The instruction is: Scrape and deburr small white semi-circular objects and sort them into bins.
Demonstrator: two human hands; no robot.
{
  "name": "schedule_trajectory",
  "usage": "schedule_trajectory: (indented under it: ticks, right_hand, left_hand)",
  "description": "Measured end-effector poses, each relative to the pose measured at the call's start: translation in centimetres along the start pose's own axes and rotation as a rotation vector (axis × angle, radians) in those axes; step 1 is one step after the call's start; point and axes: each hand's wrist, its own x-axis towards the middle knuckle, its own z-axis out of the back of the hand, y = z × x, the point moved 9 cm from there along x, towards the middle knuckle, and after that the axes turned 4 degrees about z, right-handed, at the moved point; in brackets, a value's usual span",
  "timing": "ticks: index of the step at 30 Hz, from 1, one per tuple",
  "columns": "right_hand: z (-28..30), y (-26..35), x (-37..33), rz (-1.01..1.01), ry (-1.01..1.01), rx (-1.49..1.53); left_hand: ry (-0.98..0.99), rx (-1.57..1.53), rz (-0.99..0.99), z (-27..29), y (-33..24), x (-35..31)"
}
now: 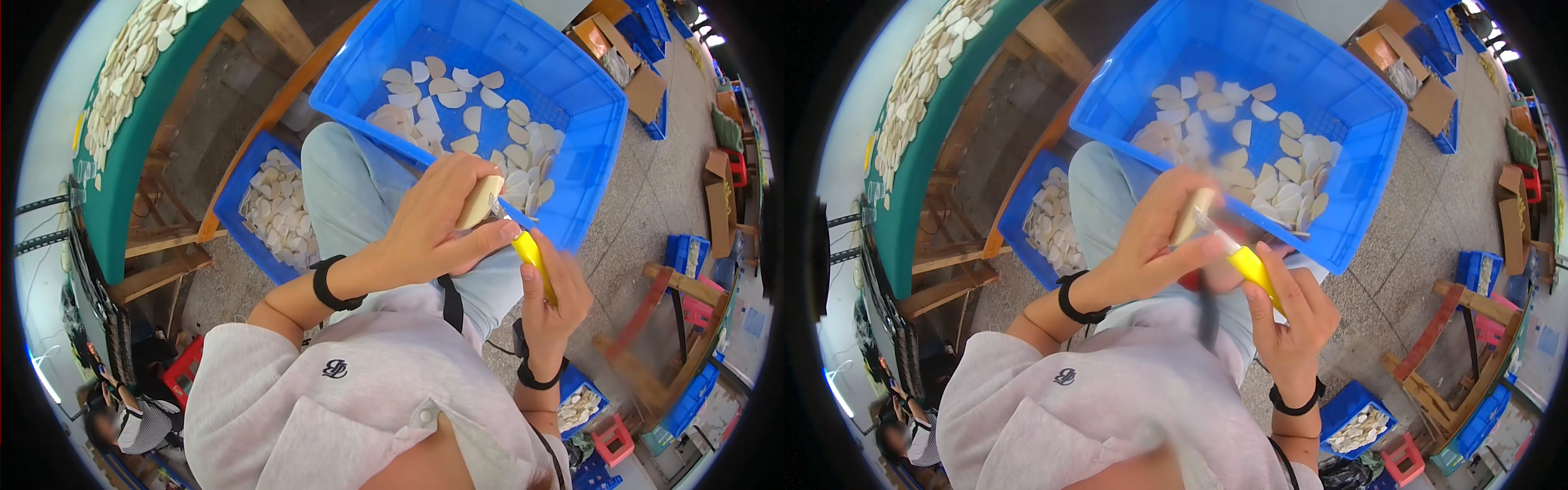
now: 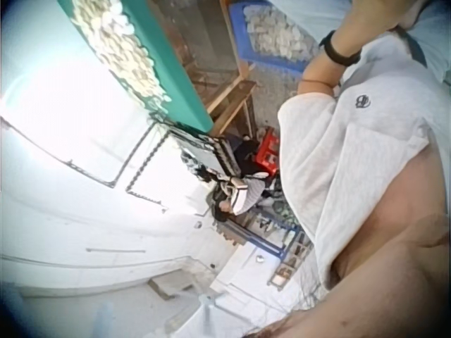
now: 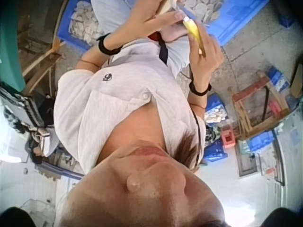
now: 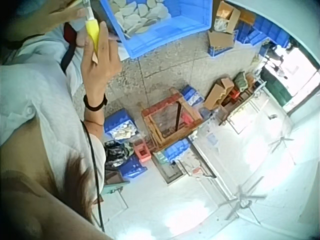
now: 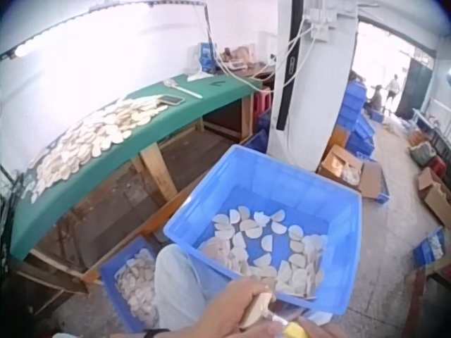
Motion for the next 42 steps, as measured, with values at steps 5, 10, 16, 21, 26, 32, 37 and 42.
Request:
schedule_trajectory:
  ticks: [5,10,16,21,26,32,37,42]
  right_hand:
    - [-0.1,0.1,-0.2,0.002,0.004,0.001]
    - [-0.2,0.4,-0.3,0.002,0.025,-0.055]
    - [-0.5,0.6,-0.6,0.031,-0.002,-0.077]
    - [-0.7,0.7,-0.7,-0.008,-0.003,-0.073]
    - [-1.0,0.1,-1.1,-0.104,-0.030,0.025]
    - [-0.7,-0.3,-1.0,-0.067,-0.063,0.080]
    - [-0.8,0.2,-0.8,0.013,-0.011,0.038]
    - [-0.8,0.4,-0.7,0.021,0.012,-0.007]
  left_hand:
    - [-0.012,0.008,0.029,0.0,0.0,-0.1]
    - [-0.014,0.028,0.043,0.2,-0.1,-0.2]
    - [0.003,-0.030,0.067,0.2,0.2,-0.4]
    - [-0.097,0.114,-0.094,0.8,-0.6,-0.6]
    - [-0.106,0.184,-0.087,0.9,-0.5,-0.5]
    - [-0.118,0.156,-0.075,1.1,-0.6,-0.6]
    - [-0.130,0.081,-0.085,1.0,-0.4,-0.7]
    - [-0.070,0.019,-0.021,0.7,0.0,-0.8]
